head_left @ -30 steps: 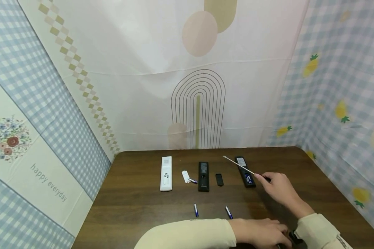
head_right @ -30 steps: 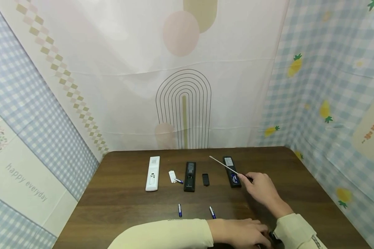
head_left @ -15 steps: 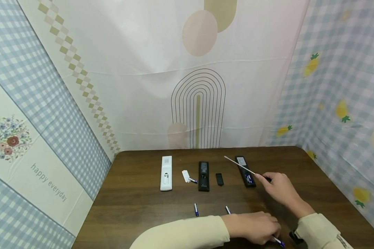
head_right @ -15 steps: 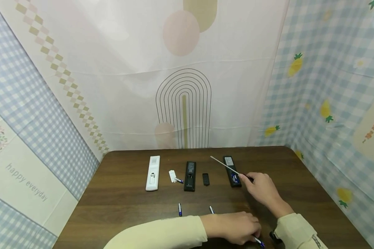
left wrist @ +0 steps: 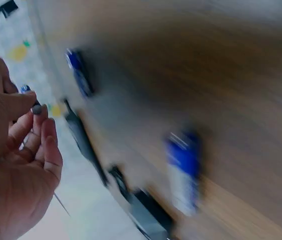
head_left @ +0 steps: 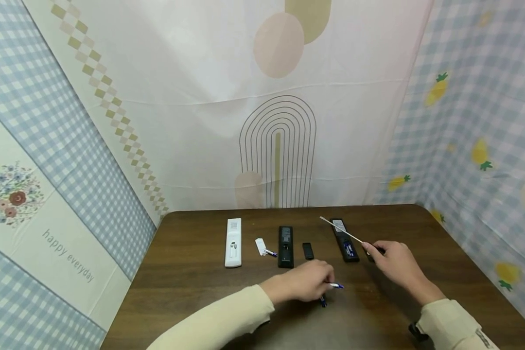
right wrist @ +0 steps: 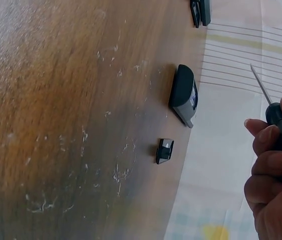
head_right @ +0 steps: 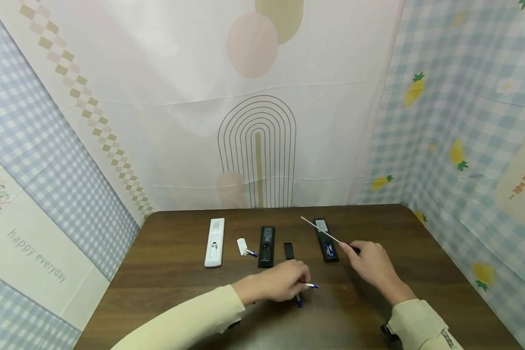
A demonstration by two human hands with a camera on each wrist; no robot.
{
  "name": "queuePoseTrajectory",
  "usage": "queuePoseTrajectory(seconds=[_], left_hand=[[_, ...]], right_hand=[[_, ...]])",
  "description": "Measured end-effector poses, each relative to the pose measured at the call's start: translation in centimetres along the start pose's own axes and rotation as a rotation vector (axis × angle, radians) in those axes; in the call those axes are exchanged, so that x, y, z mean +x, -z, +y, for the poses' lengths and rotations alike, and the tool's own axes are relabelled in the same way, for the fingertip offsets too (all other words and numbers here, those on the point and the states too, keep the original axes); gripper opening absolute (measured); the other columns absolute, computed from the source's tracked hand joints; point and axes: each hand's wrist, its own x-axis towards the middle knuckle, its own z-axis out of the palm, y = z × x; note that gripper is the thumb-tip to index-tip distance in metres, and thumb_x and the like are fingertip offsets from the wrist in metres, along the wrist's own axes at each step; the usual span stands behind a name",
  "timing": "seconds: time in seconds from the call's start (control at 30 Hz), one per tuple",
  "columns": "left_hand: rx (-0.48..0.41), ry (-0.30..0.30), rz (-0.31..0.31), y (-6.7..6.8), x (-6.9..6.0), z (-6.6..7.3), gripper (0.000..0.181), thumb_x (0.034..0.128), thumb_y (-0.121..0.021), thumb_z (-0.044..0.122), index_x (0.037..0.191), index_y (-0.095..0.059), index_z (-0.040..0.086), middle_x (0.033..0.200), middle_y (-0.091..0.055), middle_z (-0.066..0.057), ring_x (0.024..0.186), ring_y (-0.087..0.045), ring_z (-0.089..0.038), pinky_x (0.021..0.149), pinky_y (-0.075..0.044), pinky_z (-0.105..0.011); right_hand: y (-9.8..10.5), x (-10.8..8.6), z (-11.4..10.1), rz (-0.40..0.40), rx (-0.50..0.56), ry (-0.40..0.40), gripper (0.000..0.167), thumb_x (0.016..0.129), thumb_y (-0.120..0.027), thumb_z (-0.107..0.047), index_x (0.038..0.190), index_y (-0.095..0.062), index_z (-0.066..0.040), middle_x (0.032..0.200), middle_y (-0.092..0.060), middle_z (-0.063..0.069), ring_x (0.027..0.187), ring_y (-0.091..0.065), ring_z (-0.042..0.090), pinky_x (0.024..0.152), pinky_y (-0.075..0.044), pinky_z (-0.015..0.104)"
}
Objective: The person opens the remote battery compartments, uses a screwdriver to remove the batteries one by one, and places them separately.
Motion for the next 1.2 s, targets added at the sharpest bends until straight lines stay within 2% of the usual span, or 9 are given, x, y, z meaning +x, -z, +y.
queuePoseTrajectory(seconds=[0.2, 0.3, 0.57, 0.67, 0.8, 0.87, 1.03, 1.13, 1.2], left_hand=[[-0.020, 0.201, 0.069, -0.2, -2.9, -3.1, 0.006, 0.1013, -0.071, 0.020, 0.101, -0.071, 0.015, 0.094, -0.071, 0.005, 0.085, -0.062, -0.005, 0.078, -0.051, -0.016], [-0.045, 0.257, 0.079, -0.4, -3.9, -3.8, 0.007, 0.0983, -0.073, 0.017, 0.093, -0.070, 0.014, 0.087, -0.070, 0.004, 0.080, -0.062, -0.006, 0.073, -0.052, -0.019], [-0.018, 0.288, 0.110, -3.3, -4.2, -5.7, 0.015, 0.0952, -0.073, 0.018, 0.082, -0.066, 0.016, 0.078, -0.065, 0.006, 0.071, -0.059, -0.007, 0.063, -0.050, -0.025], [-0.004, 0.323, 0.098, -3.1, -4.1, -5.6, 0.015, 0.0936, -0.074, 0.017, 0.080, -0.066, 0.016, 0.078, -0.065, 0.005, 0.071, -0.058, -0.007, 0.062, -0.050, -0.025], [-0.028, 0.375, 0.063, -0.8, -4.4, -4.1, 0.020, 0.0905, -0.075, 0.011, 0.076, -0.063, 0.016, 0.074, -0.061, 0.005, 0.067, -0.053, -0.005, 0.059, -0.046, -0.021], [-0.030, 0.377, 0.065, -0.7, -4.4, -4.0, 0.023, 0.0904, -0.075, 0.011, 0.073, -0.061, 0.016, 0.072, -0.058, 0.006, 0.065, -0.051, -0.006, 0.059, -0.045, -0.022], [-0.033, 0.351, 0.100, -2.0, -4.0, -5.0, 0.031, 0.0868, -0.075, 0.012, 0.064, -0.055, 0.018, 0.066, -0.052, 0.006, 0.062, -0.046, -0.008, 0.055, -0.043, -0.027], [-0.032, 0.349, 0.097, -3.5, -3.5, -6.2, 0.033, 0.0857, -0.075, 0.015, 0.061, -0.053, 0.019, 0.065, -0.052, 0.007, 0.061, -0.046, -0.009, 0.053, -0.040, -0.026], [-0.024, 0.348, 0.102, -5.3, -3.0, -7.4, 0.035, 0.0849, -0.075, 0.018, 0.060, -0.052, 0.021, 0.064, -0.051, 0.008, 0.060, -0.045, -0.009, 0.052, -0.038, -0.026]], right_hand=[[0.2, -0.1, 0.3, -0.010, -0.002, -0.009, 0.055, 0.110, -0.055, -0.052, 0.097, -0.077, -0.003, 0.055, -0.053, -0.004, 0.051, -0.045, 0.012, 0.053, -0.037, 0.028], [0.2, -0.3, 0.3, -0.005, -0.002, -0.011, 0.055, 0.110, -0.055, -0.052, 0.097, -0.077, -0.003, 0.055, -0.053, -0.004, 0.051, -0.044, 0.012, 0.053, -0.037, 0.028], [0.0, -0.3, 0.2, 0.004, 0.000, -0.006, 0.055, 0.110, -0.055, -0.052, 0.095, -0.077, -0.004, 0.053, -0.048, -0.005, 0.048, -0.040, 0.011, 0.050, -0.035, 0.027], [0.0, -0.3, 0.2, 0.004, -0.007, -0.006, 0.054, 0.110, -0.055, -0.052, 0.097, -0.077, -0.004, 0.054, -0.048, -0.006, 0.049, -0.040, 0.011, 0.051, -0.034, 0.027], [0.1, -0.2, 0.1, 0.005, -0.015, -0.009, 0.055, 0.109, -0.055, -0.052, 0.099, -0.078, -0.003, 0.055, -0.049, -0.005, 0.050, -0.041, 0.011, 0.051, -0.034, 0.027], [0.0, -0.3, 0.2, 0.003, -0.014, -0.011, 0.055, 0.109, -0.055, -0.052, 0.100, -0.078, -0.003, 0.055, -0.050, -0.005, 0.050, -0.041, 0.011, 0.051, -0.035, 0.027], [-0.2, -0.3, 0.3, -0.005, -0.014, -0.017, 0.056, 0.109, -0.055, -0.054, 0.101, -0.078, -0.003, 0.055, -0.050, -0.005, 0.051, -0.043, 0.011, 0.052, -0.036, 0.027], [-0.2, -0.4, 0.3, -0.008, -0.012, -0.020, 0.056, 0.109, -0.055, -0.054, 0.100, -0.078, -0.004, 0.055, -0.050, -0.005, 0.052, -0.043, 0.012, 0.052, -0.036, 0.027], [-0.2, -0.4, 0.4, -0.008, -0.011, -0.023, 0.056, 0.109, -0.055, -0.054, 0.099, -0.078, -0.004, 0.056, -0.050, -0.005, 0.052, -0.043, 0.012, 0.052, -0.035, 0.027]])
